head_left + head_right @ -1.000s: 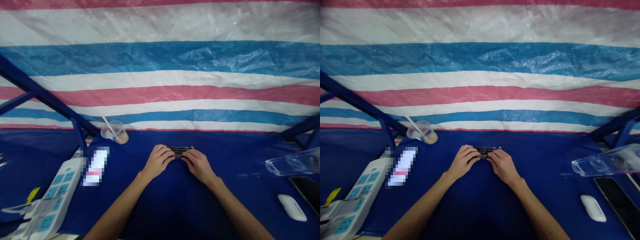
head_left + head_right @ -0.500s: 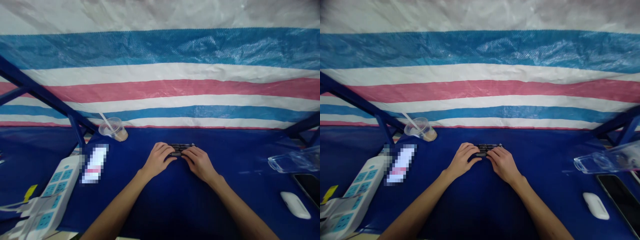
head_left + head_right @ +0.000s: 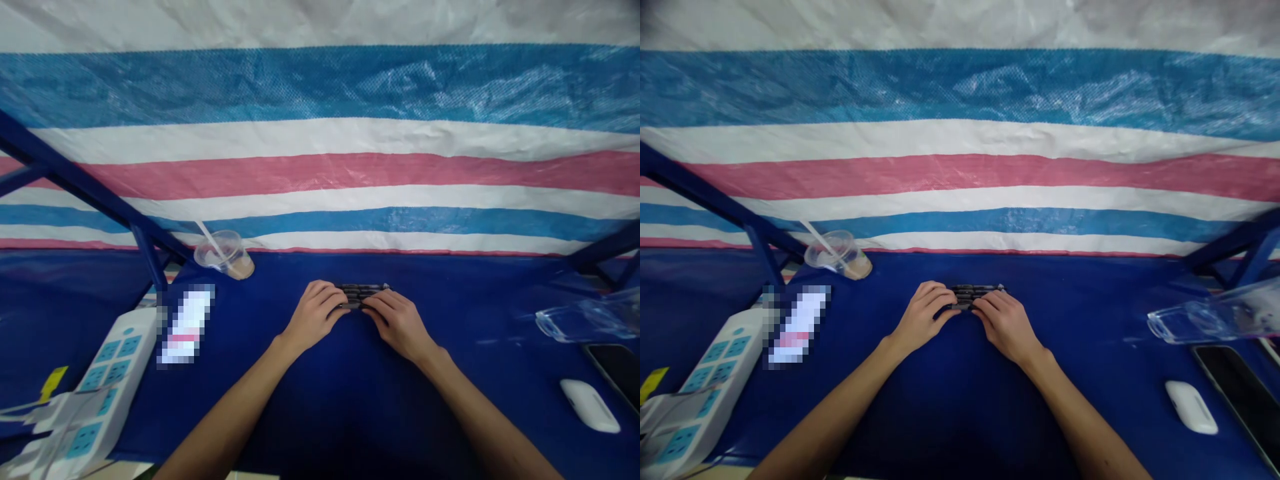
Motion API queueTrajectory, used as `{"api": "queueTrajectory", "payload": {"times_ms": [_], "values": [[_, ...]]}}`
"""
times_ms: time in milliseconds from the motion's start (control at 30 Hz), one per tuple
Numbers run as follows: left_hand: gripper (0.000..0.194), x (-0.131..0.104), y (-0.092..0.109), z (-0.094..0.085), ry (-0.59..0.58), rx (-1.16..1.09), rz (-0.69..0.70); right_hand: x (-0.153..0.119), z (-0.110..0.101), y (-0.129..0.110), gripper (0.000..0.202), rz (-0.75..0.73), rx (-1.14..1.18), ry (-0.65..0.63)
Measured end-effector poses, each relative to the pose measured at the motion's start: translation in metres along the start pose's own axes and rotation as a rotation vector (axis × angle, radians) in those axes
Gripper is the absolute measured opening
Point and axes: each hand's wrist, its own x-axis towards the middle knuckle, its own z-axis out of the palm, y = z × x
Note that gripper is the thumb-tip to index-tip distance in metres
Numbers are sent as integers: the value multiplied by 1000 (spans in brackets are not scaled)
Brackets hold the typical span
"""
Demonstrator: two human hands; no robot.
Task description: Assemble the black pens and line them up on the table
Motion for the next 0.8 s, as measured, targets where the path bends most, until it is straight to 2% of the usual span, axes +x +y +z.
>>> {"api": "queueTrajectory", "payload": {"times_ms": [67,167,333,467,600,700,800], "values": [[8,0,0,0,-5,0,-1,0,0,0,14,-2,-7,-6],[9,1,0,-2,-9,6,-8,0,0,1,15,4,-8,-2],[27,2,2,-4,-4,8,-9,1,-2,0,16,-5,3,10],[9,2,1,-3,-13,10,9,1,-2,-1,16,-8,2,-2],[13,2,2,-5,-25,15,-7,0,-1,-1,16,-4,5,4],[26,2,3,-5,-16,8,-12,0,0,0,16,2,6,12],[17,2,2,-4,-9,10,7,0,-1,-1,17,-1,5,5]]}}
